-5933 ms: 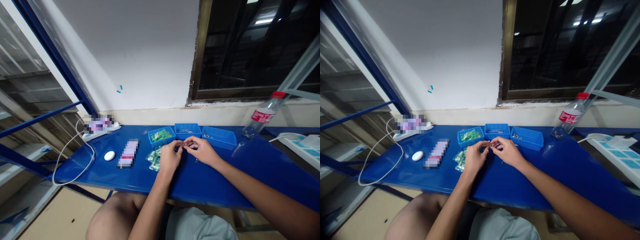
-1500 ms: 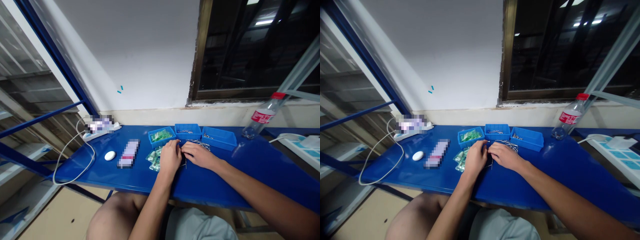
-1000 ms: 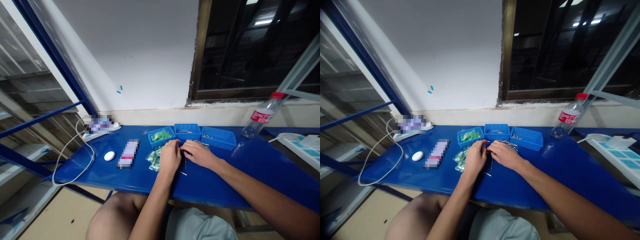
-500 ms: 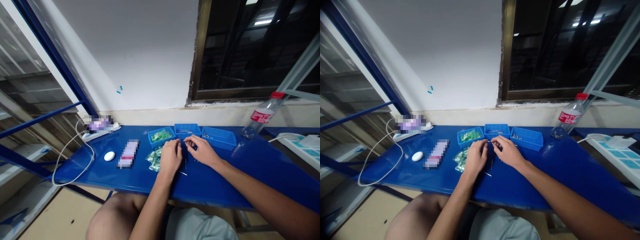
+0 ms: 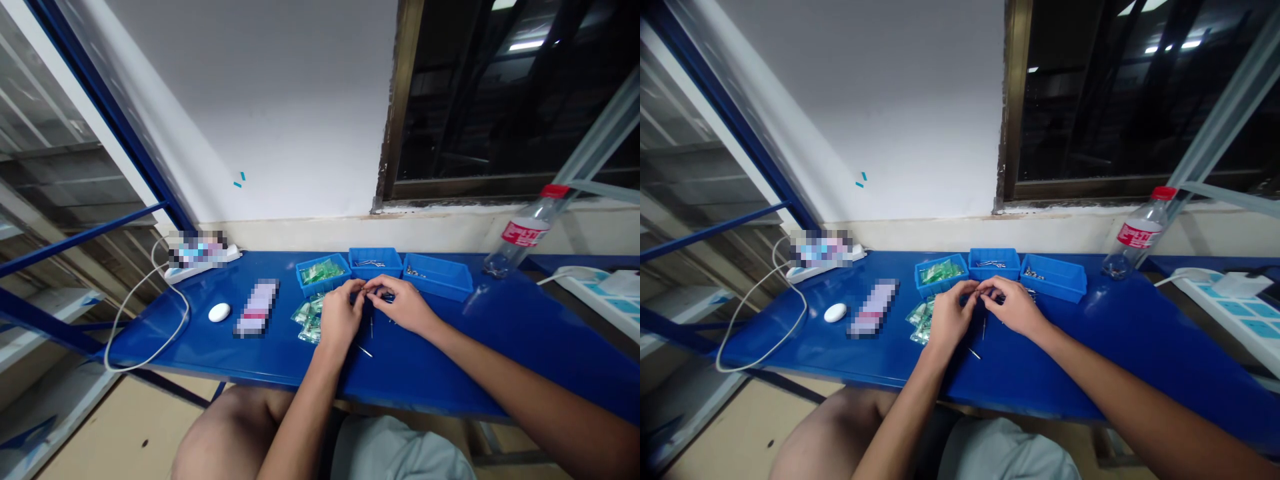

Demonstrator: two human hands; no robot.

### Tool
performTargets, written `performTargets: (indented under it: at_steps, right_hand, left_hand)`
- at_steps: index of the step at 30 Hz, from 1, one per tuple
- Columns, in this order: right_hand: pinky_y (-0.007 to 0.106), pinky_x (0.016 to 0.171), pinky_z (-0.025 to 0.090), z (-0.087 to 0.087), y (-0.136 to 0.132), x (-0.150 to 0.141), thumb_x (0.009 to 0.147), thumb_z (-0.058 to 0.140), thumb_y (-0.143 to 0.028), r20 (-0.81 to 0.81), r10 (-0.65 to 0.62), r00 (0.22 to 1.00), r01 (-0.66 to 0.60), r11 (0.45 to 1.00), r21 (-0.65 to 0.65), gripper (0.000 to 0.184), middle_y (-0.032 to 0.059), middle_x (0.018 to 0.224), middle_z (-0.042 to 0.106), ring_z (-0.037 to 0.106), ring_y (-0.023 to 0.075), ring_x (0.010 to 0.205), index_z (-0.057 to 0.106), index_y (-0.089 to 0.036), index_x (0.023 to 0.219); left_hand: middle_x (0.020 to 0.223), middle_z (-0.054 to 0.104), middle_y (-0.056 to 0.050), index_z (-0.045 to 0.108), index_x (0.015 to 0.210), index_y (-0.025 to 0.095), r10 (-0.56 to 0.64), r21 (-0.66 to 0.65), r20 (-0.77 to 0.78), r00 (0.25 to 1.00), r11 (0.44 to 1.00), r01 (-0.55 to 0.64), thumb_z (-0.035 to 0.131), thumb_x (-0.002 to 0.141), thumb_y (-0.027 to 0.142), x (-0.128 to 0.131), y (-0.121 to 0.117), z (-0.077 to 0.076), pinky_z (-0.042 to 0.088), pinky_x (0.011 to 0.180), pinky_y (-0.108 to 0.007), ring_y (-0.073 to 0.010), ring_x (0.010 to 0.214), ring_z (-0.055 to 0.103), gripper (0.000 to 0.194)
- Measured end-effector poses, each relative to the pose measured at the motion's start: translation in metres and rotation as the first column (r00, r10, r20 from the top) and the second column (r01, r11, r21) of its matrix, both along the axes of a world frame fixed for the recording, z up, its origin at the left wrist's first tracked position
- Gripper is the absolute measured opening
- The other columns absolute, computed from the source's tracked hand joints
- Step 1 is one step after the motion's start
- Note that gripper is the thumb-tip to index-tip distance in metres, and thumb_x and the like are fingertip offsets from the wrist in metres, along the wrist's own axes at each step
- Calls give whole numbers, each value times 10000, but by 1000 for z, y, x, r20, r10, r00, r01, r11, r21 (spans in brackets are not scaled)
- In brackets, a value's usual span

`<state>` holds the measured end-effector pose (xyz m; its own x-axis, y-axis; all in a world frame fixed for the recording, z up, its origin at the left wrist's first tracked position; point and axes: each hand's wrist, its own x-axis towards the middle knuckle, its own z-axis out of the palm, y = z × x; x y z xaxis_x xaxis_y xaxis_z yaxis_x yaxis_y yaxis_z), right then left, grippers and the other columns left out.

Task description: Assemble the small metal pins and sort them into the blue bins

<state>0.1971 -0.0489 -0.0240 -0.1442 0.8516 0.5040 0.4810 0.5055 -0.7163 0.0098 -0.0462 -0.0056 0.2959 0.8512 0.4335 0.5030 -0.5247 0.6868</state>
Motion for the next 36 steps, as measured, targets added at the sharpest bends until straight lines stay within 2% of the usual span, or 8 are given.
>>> performTargets:
  at_steps: [3, 6, 12, 15, 19, 25, 31, 36]
  right_hand:
    - [363, 793, 614, -1, 0, 0, 969, 634, -315, -31, -10, 999, 9, 998, -62, 171, 51, 1037, 788, 738, 202, 822, 736, -233, 1079]
    - [350, 761, 599, 1, 0, 0, 961, 652, -339, 1, -6, 1000, 6, 998, -68, 150, 34, 939, 774, 720, 201, 804, 735, -231, 1025]
    - [315, 647, 532, 4, 2, 4, 909, 635, -240, 99, 7, 995, -4, 1000, -24, 65, 1, 788, 702, 625, 171, 665, 687, -227, 873]
    - [311, 644, 533, 3, 2, 6, 901, 633, -236, 61, 1, 998, 3, 998, -60, 50, 0, 797, 704, 628, 173, 668, 679, -229, 882]
    - [312, 673, 551, 2, 2, 7, 970, 609, -344, -81, 13, 997, -25, 989, -149, 132, 19, 873, 724, 673, 192, 750, 676, -230, 966]
    - [295, 647, 521, -1, 2, 4, 1031, 545, -491, -96, 28, 995, -46, 981, -190, 336, 30, 844, 710, 648, 187, 743, 729, -218, 966]
    - [289, 609, 480, -3, 2, 0, 1046, 507, -434, -57, 54, 997, -64, 981, -184, 309, 16, 816, 679, 601, 166, 662, 709, -222, 946]
    - [287, 645, 461, 2, 0, 0, 1007, 553, -336, -10, 65, 998, -66, 991, -120, 223, 13, 844, 664, 605, 165, 710, 695, -222, 878]
  left_hand:
    - [1164, 811, -23, 601, 1327, 282, 2, -5, -27, 1000, 1000, -2, 604, 1009, 196, -1, -1, 0, 600, 890, -335, -229, 1033, 778, 330]
    - [1141, 815, -28, 496, 1428, 282, -3, 29, -128, 992, 1000, 7, 595, 1006, 187, 0, -2, 0, 589, 849, -347, -252, 999, 775, 444]
    - [1088, 801, -63, 378, 1565, 266, 20, 140, -331, 944, 990, 28, 564, 1002, 185, 4, -5, 0, 569, 935, -394, -275, 1031, 751, 598]
    - [1122, 793, -55, 377, 1563, 268, -40, 108, -239, 970, 992, 68, 587, 979, 172, 3, -6, 1, 566, 961, -386, -260, 1064, 746, 628]
    - [1141, 785, -45, 447, 1505, 261, -63, 23, 8, 998, 998, 63, 613, 966, 162, 2, -4, 4, 581, 934, -347, -222, 1048, 745, 572]
    - [1028, 794, -34, 530, 1425, 207, -45, -82, 327, 944, 994, 76, 640, 978, 200, 2, -2, 9, 589, 884, -310, -171, 908, 751, 460]
    - [1045, 811, -49, 575, 1385, 209, -43, -127, 396, 917, 987, 102, 698, 951, 209, 1, 0, 9, 597, 883, -326, -177, 905, 767, 451]
    - [1083, 815, -66, 614, 1360, 221, -51, -143, 411, 910, 982, 119, 768, 911, 223, 1, 0, 9, 592, 935, -350, -201, 975, 771, 474]
